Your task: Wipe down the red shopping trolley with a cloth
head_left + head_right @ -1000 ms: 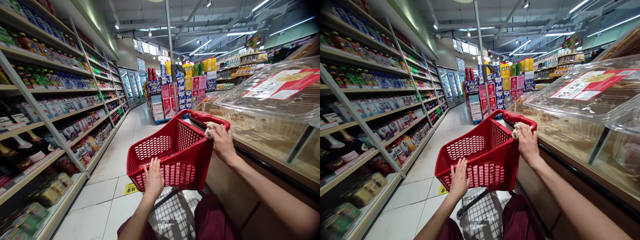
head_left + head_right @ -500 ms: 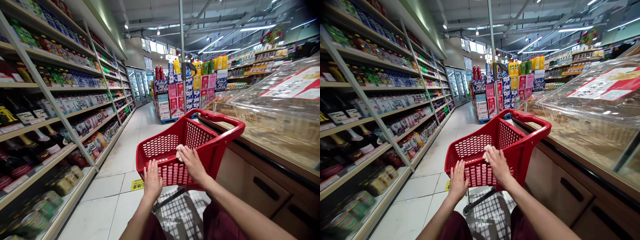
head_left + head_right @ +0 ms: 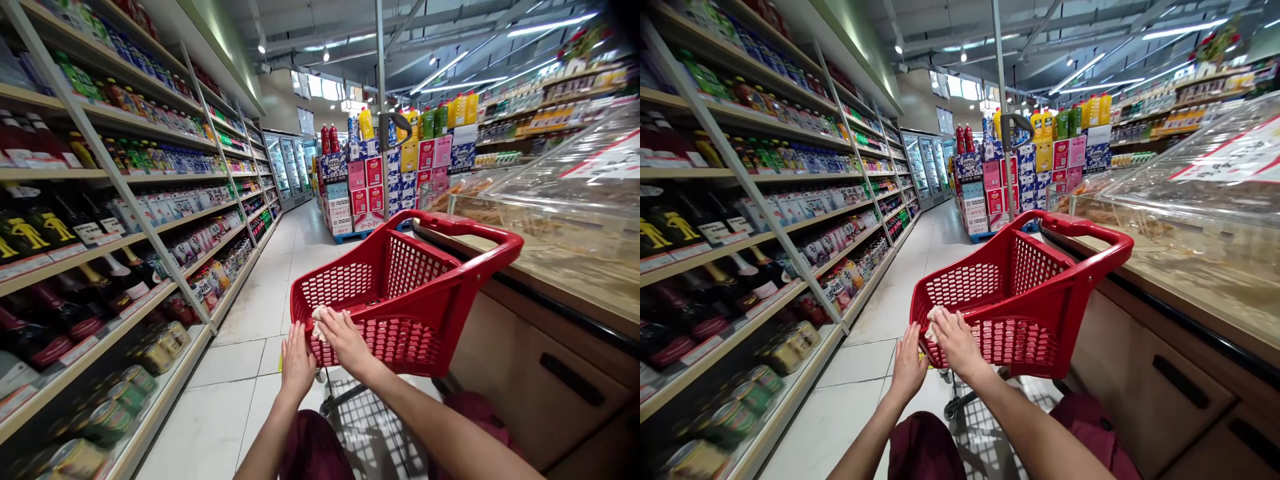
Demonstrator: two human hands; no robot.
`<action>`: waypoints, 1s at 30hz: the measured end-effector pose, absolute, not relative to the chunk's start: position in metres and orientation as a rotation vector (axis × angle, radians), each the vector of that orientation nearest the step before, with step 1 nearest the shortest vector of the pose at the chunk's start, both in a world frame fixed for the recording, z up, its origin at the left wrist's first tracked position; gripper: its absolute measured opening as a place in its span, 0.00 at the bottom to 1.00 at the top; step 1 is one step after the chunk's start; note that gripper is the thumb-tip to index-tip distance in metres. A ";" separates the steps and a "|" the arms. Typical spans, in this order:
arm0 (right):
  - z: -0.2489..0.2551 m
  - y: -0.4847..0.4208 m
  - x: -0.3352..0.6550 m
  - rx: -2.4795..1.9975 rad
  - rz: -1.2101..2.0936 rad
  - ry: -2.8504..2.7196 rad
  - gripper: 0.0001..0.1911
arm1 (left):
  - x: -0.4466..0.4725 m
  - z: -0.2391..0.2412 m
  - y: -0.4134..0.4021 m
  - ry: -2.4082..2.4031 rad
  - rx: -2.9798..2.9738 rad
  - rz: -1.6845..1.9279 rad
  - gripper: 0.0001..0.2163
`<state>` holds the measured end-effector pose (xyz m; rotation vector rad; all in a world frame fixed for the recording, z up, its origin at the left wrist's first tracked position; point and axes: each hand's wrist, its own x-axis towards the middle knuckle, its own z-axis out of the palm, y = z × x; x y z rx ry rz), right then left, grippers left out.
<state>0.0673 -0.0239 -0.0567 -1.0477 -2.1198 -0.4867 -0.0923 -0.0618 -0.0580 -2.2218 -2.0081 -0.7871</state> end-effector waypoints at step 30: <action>-0.086 -0.044 0.143 -0.941 -0.432 -2.106 0.21 | -0.060 -0.028 -0.056 -1.884 -2.354 -0.469 0.34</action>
